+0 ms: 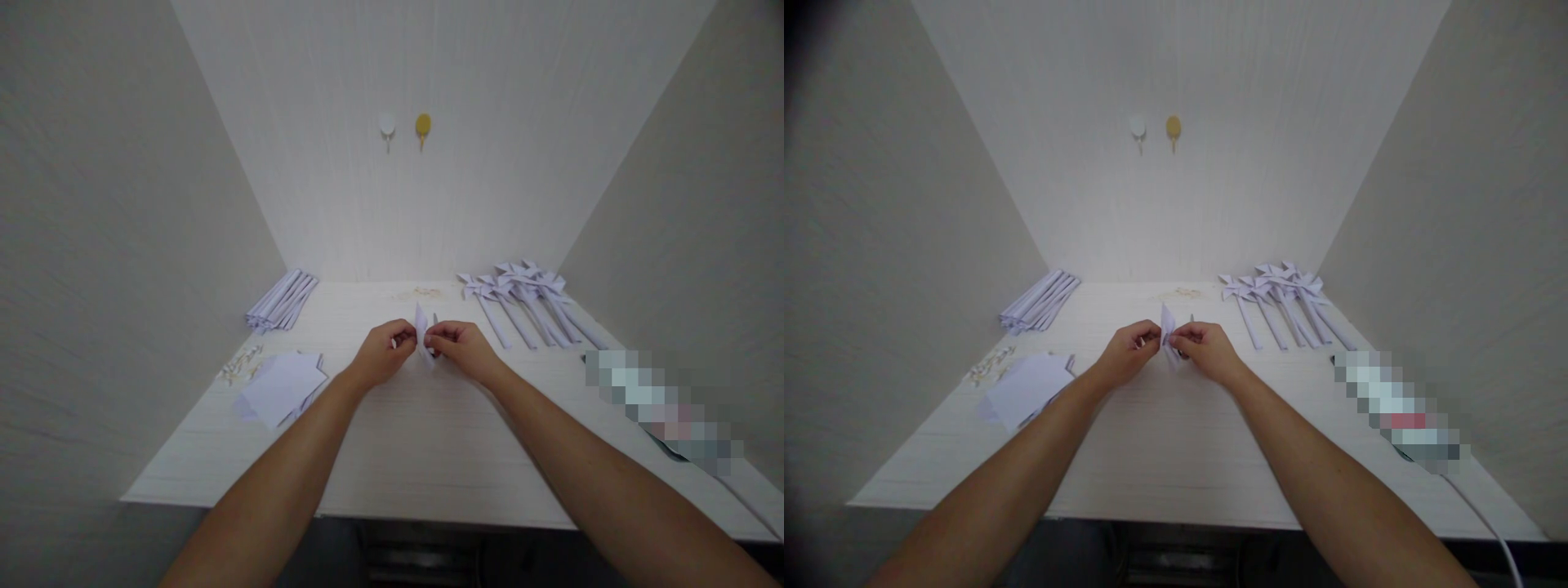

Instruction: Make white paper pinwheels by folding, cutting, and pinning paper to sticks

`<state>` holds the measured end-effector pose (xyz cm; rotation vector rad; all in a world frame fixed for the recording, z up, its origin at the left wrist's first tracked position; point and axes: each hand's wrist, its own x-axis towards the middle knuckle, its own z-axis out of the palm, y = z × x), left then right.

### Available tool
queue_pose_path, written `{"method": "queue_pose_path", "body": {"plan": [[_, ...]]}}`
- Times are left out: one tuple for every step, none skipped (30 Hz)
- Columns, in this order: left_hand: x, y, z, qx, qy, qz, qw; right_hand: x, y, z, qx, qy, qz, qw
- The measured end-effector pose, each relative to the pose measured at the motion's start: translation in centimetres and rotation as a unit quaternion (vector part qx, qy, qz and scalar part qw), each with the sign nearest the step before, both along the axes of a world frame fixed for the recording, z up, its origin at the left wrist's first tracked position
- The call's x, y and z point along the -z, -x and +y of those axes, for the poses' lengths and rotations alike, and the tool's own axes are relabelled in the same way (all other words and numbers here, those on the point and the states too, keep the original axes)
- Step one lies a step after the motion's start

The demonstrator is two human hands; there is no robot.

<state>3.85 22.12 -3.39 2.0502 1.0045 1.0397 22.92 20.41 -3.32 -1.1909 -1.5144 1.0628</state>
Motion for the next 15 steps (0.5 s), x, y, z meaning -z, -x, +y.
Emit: {"method": "queue_pose_path", "body": {"plan": [[0.02, 0.01, -0.01, -0.005, -0.008, 0.004, 1.000, -0.03, 0.05, -0.02, -0.001, 0.005, 0.004, 1.000], [0.04, 0.02, -0.01, -0.009, -0.017, 0.008, 1.000, -0.05, 0.10, -0.04, -0.002, 0.008, 0.007, 1.000], [0.07, 0.04, 0.00, -0.013, -0.026, 0.013, 0.999, -0.05, 0.15, -0.06, -0.002, 0.012, 0.010, 1.000], [0.09, 0.07, 0.02, -0.016, -0.035, 0.018, 0.999, -0.03, 0.20, -0.08, -0.001, 0.015, 0.013, 1.000], [0.12, 0.10, 0.04, -0.018, -0.045, 0.023, 0.999, -0.01, 0.24, -0.10, -0.001, 0.018, 0.015, 1.000], [0.13, 0.13, 0.05, -0.019, -0.053, 0.027, 0.998, 0.02, 0.27, -0.11, 0.000, 0.021, 0.018, 1.000], [0.14, 0.16, 0.06, -0.020, -0.061, 0.031, 0.997, 0.06, 0.29, -0.12, 0.000, 0.023, 0.021, 1.000], [0.14, 0.18, 0.05, -0.021, -0.067, 0.035, 0.997, 0.10, 0.31, -0.12, 0.001, 0.026, 0.024, 0.999], [0.13, 0.20, 0.04, -0.022, -0.072, 0.038, 0.996, 0.13, 0.34, -0.12, 0.002, 0.028, 0.026, 0.999], [0.11, 0.21, 0.01, -0.022, -0.076, 0.041, 0.996, 0.16, 0.37, -0.12, 0.002, 0.030, 0.029, 0.999], [0.07, 0.21, -0.02, -0.023, -0.079, 0.044, 0.996, 0.19, 0.40, -0.12, 0.002, 0.031, 0.032, 0.999], [0.03, 0.21, -0.05, -0.022, -0.081, 0.046, 0.995, 0.20, 0.44, -0.12, 0.002, 0.033, 0.034, 0.999], [-0.02, 0.19, -0.09, -0.021, -0.082, 0.048, 0.995, 0.21, 0.49, -0.13, 0.002, 0.034, 0.037, 0.999], [-0.08, 0.18, -0.12, -0.019, -0.082, 0.048, 0.995, 0.21, 0.53, -0.13, 0.002, 0.036, 0.039, 0.999], [-0.13, 0.16, -0.15, -0.017, -0.081, 0.048, 0.995, 0.21, 0.57, -0.14, 0.002, 0.037, 0.042, 0.998]]}}
